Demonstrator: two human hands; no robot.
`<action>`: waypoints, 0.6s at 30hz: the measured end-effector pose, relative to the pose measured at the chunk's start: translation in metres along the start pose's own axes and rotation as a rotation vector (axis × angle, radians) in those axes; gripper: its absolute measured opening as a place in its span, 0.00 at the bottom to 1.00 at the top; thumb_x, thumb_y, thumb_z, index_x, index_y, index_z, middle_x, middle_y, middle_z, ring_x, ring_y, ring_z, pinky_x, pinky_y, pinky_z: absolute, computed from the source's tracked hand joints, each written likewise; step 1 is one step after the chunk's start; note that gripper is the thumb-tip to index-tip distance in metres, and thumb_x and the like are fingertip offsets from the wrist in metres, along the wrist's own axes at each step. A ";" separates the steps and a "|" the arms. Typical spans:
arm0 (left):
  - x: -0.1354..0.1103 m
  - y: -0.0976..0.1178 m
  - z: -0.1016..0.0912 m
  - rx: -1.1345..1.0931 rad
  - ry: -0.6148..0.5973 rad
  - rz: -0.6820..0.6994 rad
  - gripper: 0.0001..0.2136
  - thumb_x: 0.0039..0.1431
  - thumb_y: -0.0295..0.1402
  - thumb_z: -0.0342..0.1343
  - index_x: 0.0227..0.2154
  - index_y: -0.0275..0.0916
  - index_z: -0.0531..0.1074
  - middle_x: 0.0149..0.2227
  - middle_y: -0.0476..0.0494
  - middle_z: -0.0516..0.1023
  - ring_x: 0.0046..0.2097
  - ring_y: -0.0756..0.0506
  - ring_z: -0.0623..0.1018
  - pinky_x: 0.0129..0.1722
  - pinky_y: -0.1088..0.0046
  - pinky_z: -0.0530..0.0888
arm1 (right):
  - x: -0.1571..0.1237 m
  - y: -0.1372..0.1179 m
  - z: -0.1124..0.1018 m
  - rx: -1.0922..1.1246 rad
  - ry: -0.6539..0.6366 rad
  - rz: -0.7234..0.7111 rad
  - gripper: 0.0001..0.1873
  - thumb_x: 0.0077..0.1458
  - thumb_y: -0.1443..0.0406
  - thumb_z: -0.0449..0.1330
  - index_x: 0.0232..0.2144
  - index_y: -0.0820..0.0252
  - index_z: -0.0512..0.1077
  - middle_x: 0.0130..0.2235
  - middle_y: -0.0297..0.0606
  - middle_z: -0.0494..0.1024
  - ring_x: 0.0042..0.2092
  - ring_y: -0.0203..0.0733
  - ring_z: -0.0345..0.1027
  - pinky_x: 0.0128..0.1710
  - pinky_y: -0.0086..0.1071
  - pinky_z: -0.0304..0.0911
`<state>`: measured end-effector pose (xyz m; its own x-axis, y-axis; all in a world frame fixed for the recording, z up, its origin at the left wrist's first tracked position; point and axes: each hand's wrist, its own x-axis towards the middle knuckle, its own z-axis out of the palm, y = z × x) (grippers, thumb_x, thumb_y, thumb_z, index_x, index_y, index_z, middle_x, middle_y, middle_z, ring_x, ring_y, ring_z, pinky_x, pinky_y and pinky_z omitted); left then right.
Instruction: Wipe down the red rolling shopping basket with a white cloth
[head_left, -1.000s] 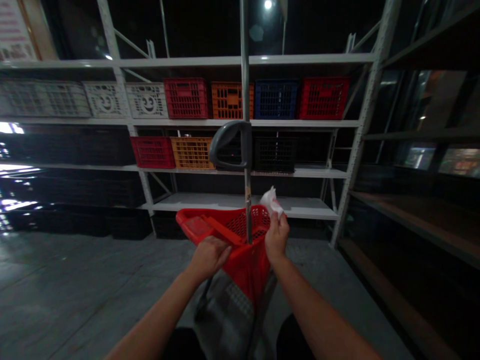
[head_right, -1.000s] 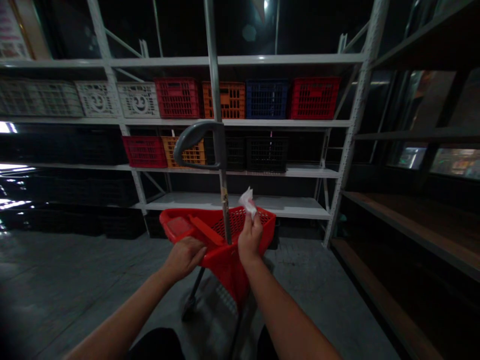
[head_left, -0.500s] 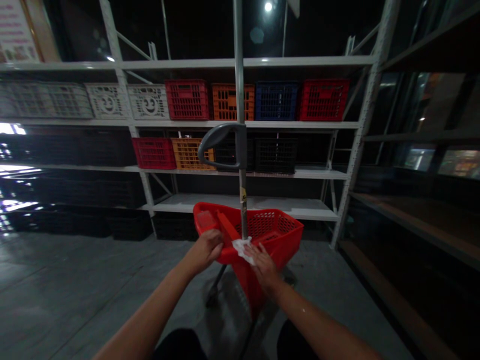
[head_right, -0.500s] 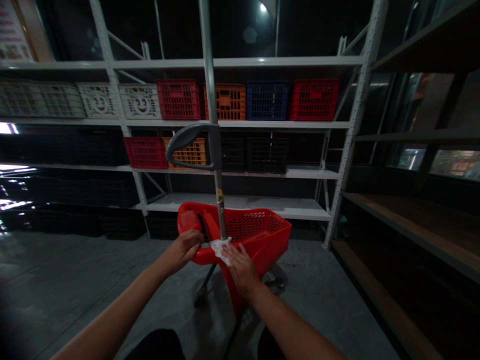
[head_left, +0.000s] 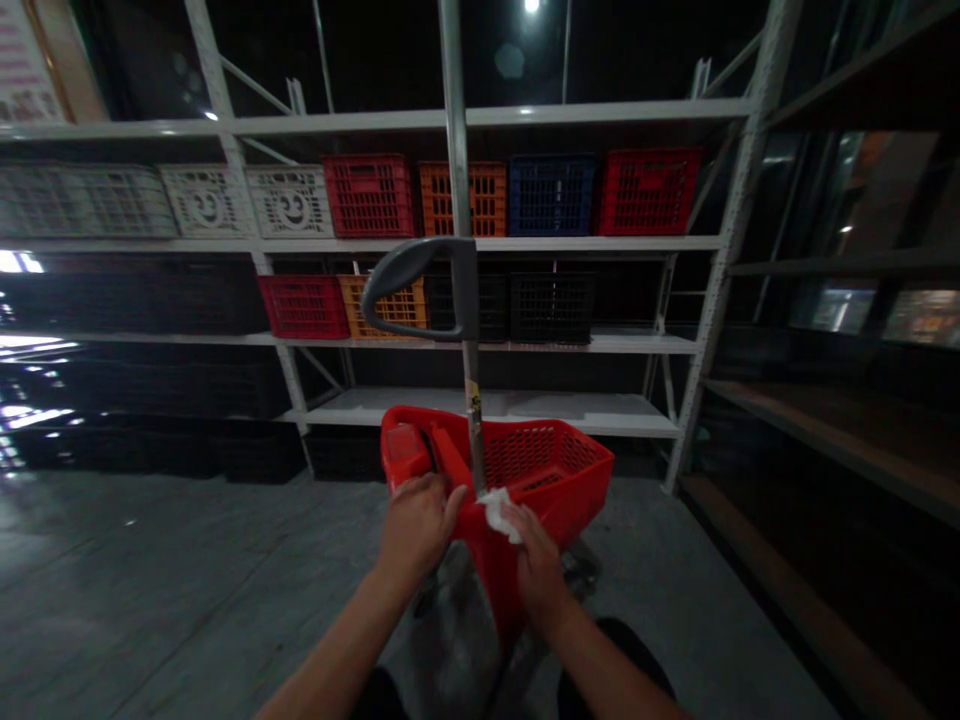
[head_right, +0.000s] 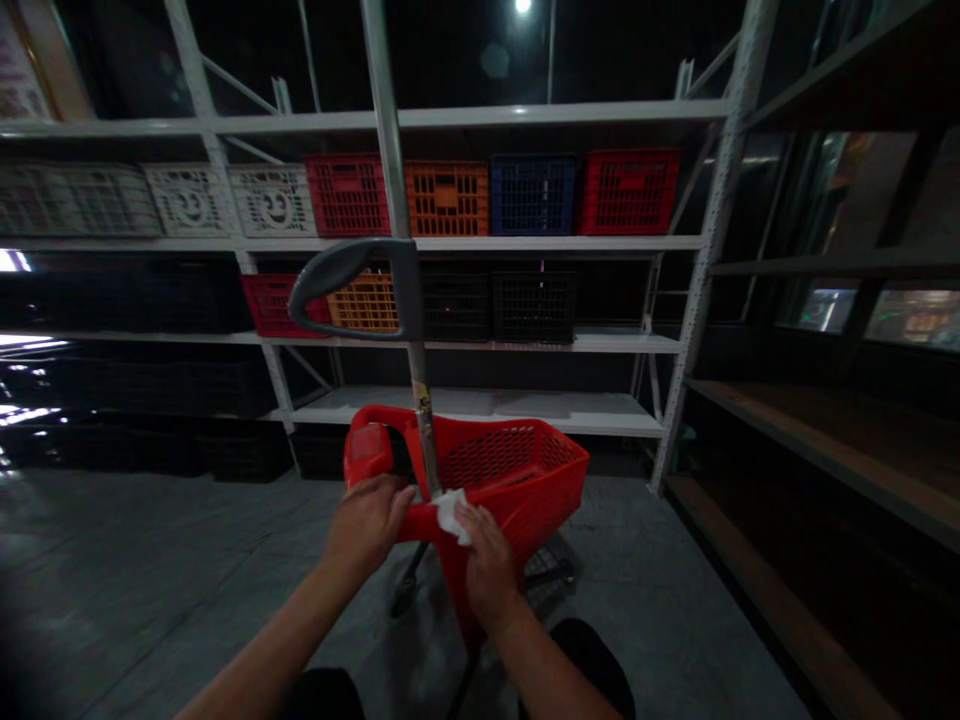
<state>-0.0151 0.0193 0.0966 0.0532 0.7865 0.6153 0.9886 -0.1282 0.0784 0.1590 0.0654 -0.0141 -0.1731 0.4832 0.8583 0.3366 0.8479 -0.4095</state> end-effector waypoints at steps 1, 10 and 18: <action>0.001 0.000 0.001 0.060 -0.043 0.031 0.25 0.60 0.45 0.33 0.25 0.37 0.72 0.26 0.42 0.76 0.32 0.45 0.75 0.43 0.65 0.67 | 0.001 0.007 -0.004 0.007 0.072 0.114 0.23 0.58 0.70 0.41 0.53 0.58 0.62 0.52 0.39 0.69 0.55 0.39 0.60 0.55 0.40 0.56; 0.012 -0.016 0.012 0.175 -0.026 0.208 0.24 0.60 0.40 0.36 0.17 0.37 0.71 0.19 0.43 0.75 0.26 0.47 0.75 0.40 0.68 0.67 | 0.041 0.019 0.003 -0.184 -0.351 0.104 0.25 0.53 0.74 0.45 0.53 0.59 0.62 0.52 0.42 0.69 0.55 0.39 0.59 0.59 0.47 0.43; 0.007 -0.038 0.011 0.169 0.072 0.288 0.22 0.59 0.37 0.40 0.14 0.38 0.70 0.15 0.47 0.73 0.23 0.50 0.73 0.40 0.71 0.69 | 0.024 0.006 0.015 -0.260 -0.329 0.091 0.29 0.50 0.77 0.44 0.55 0.64 0.60 0.56 0.44 0.64 0.58 0.40 0.53 0.59 0.46 0.44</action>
<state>-0.0510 0.0364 0.0895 0.3300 0.6870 0.6474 0.9439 -0.2324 -0.2345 0.1434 0.0850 -0.0007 -0.4034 0.6329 0.6608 0.5788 0.7358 -0.3515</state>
